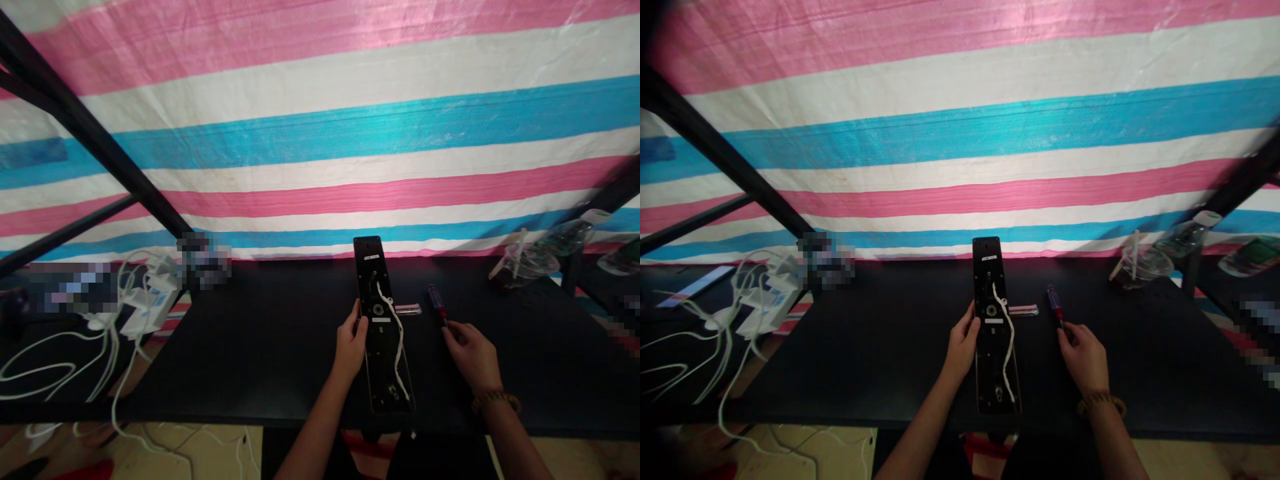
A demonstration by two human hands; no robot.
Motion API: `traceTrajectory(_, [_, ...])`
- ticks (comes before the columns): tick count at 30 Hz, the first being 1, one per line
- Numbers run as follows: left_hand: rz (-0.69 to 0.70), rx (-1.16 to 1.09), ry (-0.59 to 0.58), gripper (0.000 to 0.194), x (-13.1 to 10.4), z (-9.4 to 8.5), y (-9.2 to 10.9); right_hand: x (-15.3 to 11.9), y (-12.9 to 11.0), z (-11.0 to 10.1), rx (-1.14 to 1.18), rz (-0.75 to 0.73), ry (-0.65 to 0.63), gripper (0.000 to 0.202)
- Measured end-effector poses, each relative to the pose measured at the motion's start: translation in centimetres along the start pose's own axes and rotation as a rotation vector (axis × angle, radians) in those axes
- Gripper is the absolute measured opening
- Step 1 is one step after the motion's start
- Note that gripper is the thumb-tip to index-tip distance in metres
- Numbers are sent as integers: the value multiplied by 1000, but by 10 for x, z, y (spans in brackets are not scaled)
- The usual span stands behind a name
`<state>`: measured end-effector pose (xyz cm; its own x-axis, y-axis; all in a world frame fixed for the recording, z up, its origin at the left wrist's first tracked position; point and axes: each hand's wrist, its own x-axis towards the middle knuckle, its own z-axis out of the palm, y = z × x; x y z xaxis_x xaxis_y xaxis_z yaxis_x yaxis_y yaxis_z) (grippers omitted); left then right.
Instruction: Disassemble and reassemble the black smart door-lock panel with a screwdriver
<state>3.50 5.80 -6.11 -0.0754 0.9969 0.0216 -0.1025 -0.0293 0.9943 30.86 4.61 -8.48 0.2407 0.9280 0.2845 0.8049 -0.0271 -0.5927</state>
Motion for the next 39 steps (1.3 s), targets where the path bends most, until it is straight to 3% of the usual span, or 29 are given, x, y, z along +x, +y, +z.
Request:
traceTrajectory(4, [-39, -5, -43, 79, -3, -1, -2, -1, -3, 1, -28, -20, -32, 55])
traceTrajectory(13, [-8, 16, -52, 73, -2, -2, -5, 0, -7, -3, 19, 30, 13, 64])
traceTrajectory(16, [-10, -2, -52, 73, -2, -2, -7, 0, -24, -8, 88, 54, 91, 58])
traceTrajectory(19, [-30, -28, -48, 76, -2, -2, -5, 4, -56, -2, 276, 30, 143, 45])
traceTrajectory(21, [-45, -50, -42, 78, -2, -1, -2, 12, -80, 11, 494, 8, 53, 42])
traceTrajectory(24, [-70, -82, -34, 82, -3, -1, 4, 31, -111, 39, 741, 91, -141, 60])
traceTrajectory(29, [-83, -164, -26, 85, -3, -1, 7, 60, -129, 73, 991, 252, -394, 73])
traceTrajectory(33, [-87, -256, -31, 87, -3, -3, 5, 62, -124, 78, 1074, 290, -371, 76])
traceTrajectory(39, [-63, -285, -89, 86, -6, -3, 8, 54, -119, 74, 1080, 141, -357, 67])
